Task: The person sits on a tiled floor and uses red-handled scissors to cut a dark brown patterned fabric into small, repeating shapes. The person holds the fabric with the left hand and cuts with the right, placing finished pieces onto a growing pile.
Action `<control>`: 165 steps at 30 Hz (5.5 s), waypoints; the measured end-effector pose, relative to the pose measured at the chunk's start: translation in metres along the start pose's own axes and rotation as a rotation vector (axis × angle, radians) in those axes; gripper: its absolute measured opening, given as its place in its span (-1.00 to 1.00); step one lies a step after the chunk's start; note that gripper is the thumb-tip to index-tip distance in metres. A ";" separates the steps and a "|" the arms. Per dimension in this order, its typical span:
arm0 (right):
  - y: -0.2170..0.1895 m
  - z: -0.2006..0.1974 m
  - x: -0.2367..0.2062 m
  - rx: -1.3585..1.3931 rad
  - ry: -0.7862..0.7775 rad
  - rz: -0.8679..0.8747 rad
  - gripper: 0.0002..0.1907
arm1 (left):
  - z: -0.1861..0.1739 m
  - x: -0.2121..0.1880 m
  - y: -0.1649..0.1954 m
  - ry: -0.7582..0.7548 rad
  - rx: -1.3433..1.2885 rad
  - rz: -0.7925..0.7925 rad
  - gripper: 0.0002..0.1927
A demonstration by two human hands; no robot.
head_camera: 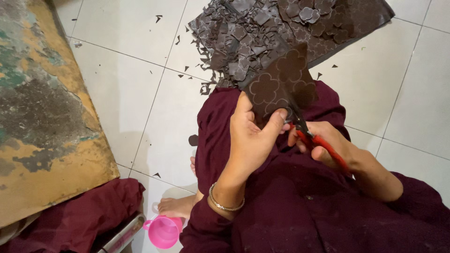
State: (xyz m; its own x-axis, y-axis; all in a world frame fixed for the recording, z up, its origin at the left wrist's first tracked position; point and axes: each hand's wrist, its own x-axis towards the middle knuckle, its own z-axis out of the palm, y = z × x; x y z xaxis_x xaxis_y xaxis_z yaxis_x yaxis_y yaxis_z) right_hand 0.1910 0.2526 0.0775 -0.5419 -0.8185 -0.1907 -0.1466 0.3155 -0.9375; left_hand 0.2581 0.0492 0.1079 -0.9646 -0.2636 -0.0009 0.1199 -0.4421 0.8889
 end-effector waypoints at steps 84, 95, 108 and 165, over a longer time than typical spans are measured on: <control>0.014 0.019 0.005 0.103 0.071 0.062 0.18 | 0.009 -0.001 -0.015 0.161 -0.113 0.149 -0.45; 0.022 0.022 0.002 0.091 0.117 0.051 0.11 | 0.012 -0.004 -0.015 0.151 -0.118 0.185 -0.46; 0.036 0.016 -0.003 0.065 0.119 0.020 0.03 | 0.010 -0.006 -0.016 0.127 -0.141 0.171 -0.45; 0.041 0.019 0.009 0.435 -0.055 0.126 0.09 | -0.063 0.030 -0.076 -0.245 -0.160 -0.404 -0.73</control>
State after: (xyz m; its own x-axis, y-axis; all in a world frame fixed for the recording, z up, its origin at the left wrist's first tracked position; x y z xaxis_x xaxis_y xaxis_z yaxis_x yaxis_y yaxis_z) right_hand 0.1960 0.2490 0.0315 -0.4869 -0.8146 -0.3152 0.2854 0.1926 -0.9388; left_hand 0.2350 0.0210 0.0117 -0.9660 0.1565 -0.2059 -0.2586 -0.5983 0.7584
